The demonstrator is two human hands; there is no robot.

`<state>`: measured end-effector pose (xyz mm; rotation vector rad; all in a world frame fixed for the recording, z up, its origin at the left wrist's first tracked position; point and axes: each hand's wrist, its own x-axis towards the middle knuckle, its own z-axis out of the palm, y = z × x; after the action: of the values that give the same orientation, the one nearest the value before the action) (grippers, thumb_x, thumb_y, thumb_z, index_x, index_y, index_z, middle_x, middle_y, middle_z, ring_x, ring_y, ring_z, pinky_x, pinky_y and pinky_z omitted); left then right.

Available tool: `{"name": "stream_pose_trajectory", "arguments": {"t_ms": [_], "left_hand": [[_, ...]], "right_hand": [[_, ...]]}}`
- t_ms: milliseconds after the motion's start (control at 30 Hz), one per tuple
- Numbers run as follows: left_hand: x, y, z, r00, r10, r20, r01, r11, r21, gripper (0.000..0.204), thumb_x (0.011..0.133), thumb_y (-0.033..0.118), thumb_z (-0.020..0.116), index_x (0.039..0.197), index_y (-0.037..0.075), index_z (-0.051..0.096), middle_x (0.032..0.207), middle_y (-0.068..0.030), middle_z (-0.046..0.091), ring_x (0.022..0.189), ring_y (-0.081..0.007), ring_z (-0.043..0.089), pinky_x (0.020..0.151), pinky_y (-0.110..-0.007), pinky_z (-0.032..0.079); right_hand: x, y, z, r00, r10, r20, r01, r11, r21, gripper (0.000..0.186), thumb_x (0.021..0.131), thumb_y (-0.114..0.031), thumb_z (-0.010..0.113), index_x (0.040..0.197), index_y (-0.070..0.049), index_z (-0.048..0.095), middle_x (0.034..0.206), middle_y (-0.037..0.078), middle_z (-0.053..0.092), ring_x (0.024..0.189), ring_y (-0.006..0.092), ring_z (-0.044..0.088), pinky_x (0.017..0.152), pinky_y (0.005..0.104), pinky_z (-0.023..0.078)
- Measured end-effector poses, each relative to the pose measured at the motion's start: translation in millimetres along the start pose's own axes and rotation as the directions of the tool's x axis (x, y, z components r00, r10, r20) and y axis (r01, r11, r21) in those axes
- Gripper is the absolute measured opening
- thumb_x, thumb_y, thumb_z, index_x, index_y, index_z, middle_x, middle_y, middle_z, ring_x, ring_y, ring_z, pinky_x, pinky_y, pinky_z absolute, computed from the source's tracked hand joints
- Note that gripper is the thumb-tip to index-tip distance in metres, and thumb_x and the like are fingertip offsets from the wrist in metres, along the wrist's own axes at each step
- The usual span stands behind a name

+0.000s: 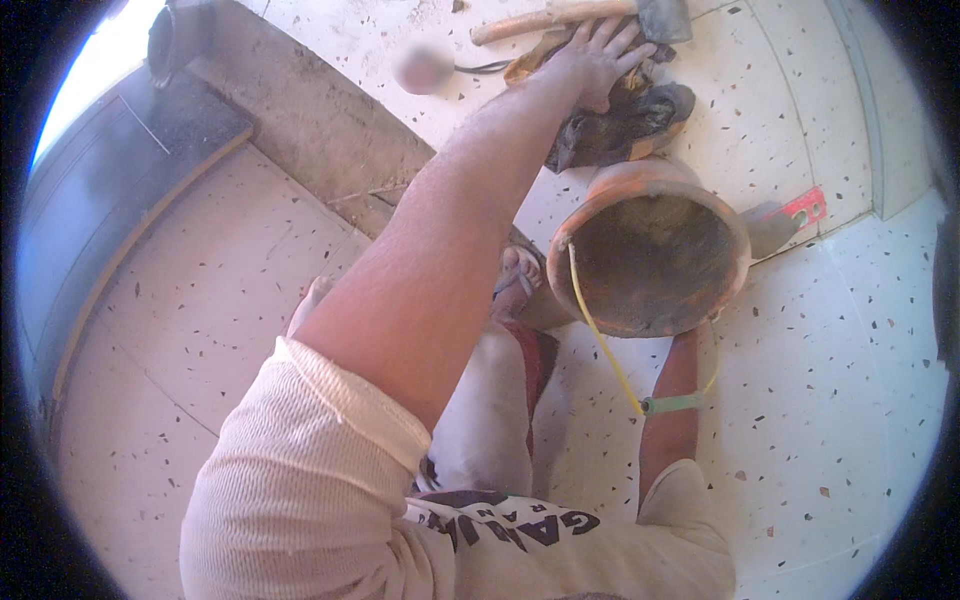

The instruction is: The person scoops wet cement from a bucket using a trowel and applies it to the floor, smoothing it out. They also use a cloth to wipe the floor surface and a hammer to tap a metal strip.

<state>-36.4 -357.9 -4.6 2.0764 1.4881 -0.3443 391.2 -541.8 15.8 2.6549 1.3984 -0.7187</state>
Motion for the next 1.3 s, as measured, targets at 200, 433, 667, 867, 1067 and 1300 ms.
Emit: {"name": "stream_pose_trajectory", "arguments": {"t_ms": [200,433,667,867,1067,1300], "left_hand": [[-25.1,0.4,-4.0,0.994,-0.07,-0.083,0.066,0.997,-0.047,0.115,0.066,0.023,0.083,0.156,0.021,0.012,0.161,-0.0186,0.01,0.149,-0.039,0.005,0.12,-0.057,0.011],[-8.4,10.4,-6.0,0.967,0.044,-0.251,-0.054,0.998,-0.034,0.109,0.067,0.02,0.081,0.155,0.019,0.018,0.16,-0.0193,0.012,0.148,-0.0394,0.008,0.121,-0.054,0.013],[-115.9,-1.8,-27.1,0.906,-0.055,-0.419,-0.065,0.962,-0.265,0.097,0.071,0.029,0.082,0.149,0.003,0.029,0.155,-0.0244,0.024,0.145,-0.0376,0.022,0.119,-0.047,0.023],[-214.0,-82.1,43.1,0.679,-0.708,-0.193,0.539,0.659,-0.524,0.095,0.077,0.037,0.076,0.146,-0.007,0.028,0.152,-0.0293,0.028,0.144,-0.0414,0.023,0.12,-0.044,0.02],[-229.1,-128.5,77.6,0.76,-0.606,-0.236,0.465,0.76,-0.453,0.097,0.078,0.026,0.073,0.15,-0.005,0.017,0.157,-0.0271,0.018,0.146,-0.0401,0.018,0.119,-0.043,0.025],[-216.7,-145.7,74.9,0.733,-0.618,-0.282,0.425,0.741,-0.519,0.061,0.09,0.007,0.049,0.148,0.0,0.029,0.152,-0.0283,0.03,0.135,-0.0428,0.04,0.109,-0.042,0.04]], "right_hand": [[-12.3,-1.4,3.1,0.998,-0.067,-0.007,0.067,0.998,-0.007,0.062,0.084,-0.044,0.069,0.125,0.002,0.056,0.115,0.022,0.064,0.111,0.0353,0.06,0.093,0.0442,0.046],[5.6,6.4,10.9,0.987,-0.111,-0.12,0.12,0.99,0.068,0.063,0.084,-0.044,0.069,0.125,0.002,0.056,0.115,0.022,0.064,0.111,0.0355,0.06,0.094,0.0442,0.046],[6.7,-18.3,6.5,0.987,-0.147,-0.069,0.153,0.983,0.099,0.063,0.085,-0.044,0.069,0.125,0.002,0.056,0.115,0.023,0.064,0.112,0.0356,0.06,0.094,0.0442,0.045],[0.6,-36.0,-5.1,0.99,-0.136,-0.028,0.138,0.985,0.1,0.063,0.085,-0.044,0.069,0.126,0.003,0.056,0.116,0.023,0.064,0.112,0.0358,0.059,0.095,0.0442,0.045],[-35.9,-35.0,-30.6,0.993,-0.119,-0.009,0.119,0.983,0.138,0.063,0.085,-0.044,0.069,0.126,0.003,0.056,0.116,0.023,0.063,0.113,0.0359,0.059,0.095,0.0441,0.045],[-18.4,53.6,-53.3,0.859,-0.304,-0.413,0.311,0.949,-0.051,0.065,0.087,-0.039,0.068,0.13,0.007,0.051,0.118,0.024,0.062,0.112,0.0387,0.058,0.097,0.0463,0.044]]}}
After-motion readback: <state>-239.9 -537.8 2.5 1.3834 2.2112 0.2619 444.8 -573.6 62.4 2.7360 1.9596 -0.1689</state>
